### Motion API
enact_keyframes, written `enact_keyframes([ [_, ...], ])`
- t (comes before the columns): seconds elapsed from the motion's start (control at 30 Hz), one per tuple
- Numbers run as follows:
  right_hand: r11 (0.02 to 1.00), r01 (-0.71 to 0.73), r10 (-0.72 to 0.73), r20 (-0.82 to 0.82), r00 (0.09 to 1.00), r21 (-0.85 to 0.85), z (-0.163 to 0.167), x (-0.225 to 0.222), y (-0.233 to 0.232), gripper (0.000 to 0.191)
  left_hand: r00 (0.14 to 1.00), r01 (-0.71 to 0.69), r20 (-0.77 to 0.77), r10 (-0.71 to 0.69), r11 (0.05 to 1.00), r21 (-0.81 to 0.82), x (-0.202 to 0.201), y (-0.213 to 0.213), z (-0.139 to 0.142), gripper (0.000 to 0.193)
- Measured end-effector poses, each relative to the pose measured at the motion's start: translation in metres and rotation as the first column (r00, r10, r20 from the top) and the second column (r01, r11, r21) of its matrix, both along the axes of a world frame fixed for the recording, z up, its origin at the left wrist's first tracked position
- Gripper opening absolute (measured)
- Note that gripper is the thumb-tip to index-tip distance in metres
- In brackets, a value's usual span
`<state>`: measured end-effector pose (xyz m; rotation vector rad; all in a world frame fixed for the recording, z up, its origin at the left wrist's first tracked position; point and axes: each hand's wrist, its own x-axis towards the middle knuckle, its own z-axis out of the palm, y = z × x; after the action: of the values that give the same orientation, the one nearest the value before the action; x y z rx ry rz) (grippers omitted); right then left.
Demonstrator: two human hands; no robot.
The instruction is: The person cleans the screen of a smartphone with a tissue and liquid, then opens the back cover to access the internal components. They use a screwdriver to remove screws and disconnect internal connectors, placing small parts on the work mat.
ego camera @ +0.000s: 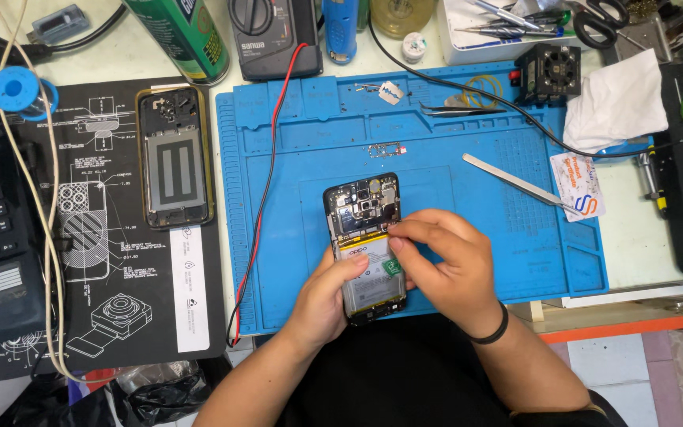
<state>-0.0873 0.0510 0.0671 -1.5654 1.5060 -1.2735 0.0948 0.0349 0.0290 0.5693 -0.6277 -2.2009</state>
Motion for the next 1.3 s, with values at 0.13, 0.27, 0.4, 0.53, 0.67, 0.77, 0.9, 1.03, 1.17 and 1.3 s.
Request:
enact_keyframes([
  [0.13, 0.999, 0.01, -0.016, -0.149, 0.989, -0.038, 0.011, 0.006, 0.0, 0.043, 0.995, -0.097, 0.037, 0.096, 0.995, 0.019, -0.006, 0.007, -0.012, 0.055],
  [0.27, 0.985, -0.168, 0.153, -0.248, 0.956, -0.038, 0.02, 0.012, 0.006, 0.094, 0.998, -0.054, 0.032, 0.054, 0.998, -0.019, -0.011, 0.011, -0.013, 0.065],
  [0.4, 0.988, -0.153, 0.148, -0.329, 0.933, 0.012, 0.028, 0.007, 0.009, 0.087, 0.987, 0.146, 0.095, -0.13, 0.972, -0.187, -0.001, 0.015, -0.005, 0.074],
  [0.53, 0.956, -0.248, 0.289, -0.345, 0.893, 0.157, 0.035, -0.021, -0.002, 0.09, 0.912, 0.283, 0.387, -0.136, 0.892, -0.353, 0.028, 0.015, 0.01, 0.066],
  [0.67, 0.917, -0.323, 0.398, -0.479, 0.783, 0.234, 0.034, -0.053, -0.02, 0.084, 0.477, 0.235, 0.762, 0.437, 0.773, -0.59, 0.051, 0.004, 0.026, 0.063],
  [0.77, 0.865, -0.413, 0.502, -0.523, 0.689, 0.287, 0.028, -0.065, -0.031, 0.085, 0.371, 0.375, 0.641, 0.672, 0.523, -0.766, 0.051, -0.007, 0.03, 0.08],
  [0.9, 0.833, -0.428, 0.554, -0.525, 0.646, 0.352, 0.021, -0.07, -0.037, 0.085, 0.388, 0.447, 0.684, 0.618, 0.523, -0.726, 0.03, -0.019, 0.028, 0.103],
  [1.03, 0.852, -0.467, 0.507, -0.597, 0.621, 0.238, 0.02, -0.078, -0.032, 0.085, 0.367, 0.538, 0.681, 0.634, 0.453, -0.711, 0.019, -0.023, 0.026, 0.109],
  [1.17, 0.942, -0.298, 0.336, -0.475, 0.813, 0.155, 0.023, -0.106, -0.02, 0.05, 0.335, 0.535, 0.66, 0.672, 0.441, -0.721, 0.018, -0.023, 0.024, 0.1],
  [1.3, 0.971, 0.235, -0.22, -0.582, 0.783, -0.052, 0.027, -0.161, -0.003, 0.01, 0.337, 0.539, 0.644, 0.687, 0.42, -0.73, 0.015, -0.024, 0.021, 0.094],
])
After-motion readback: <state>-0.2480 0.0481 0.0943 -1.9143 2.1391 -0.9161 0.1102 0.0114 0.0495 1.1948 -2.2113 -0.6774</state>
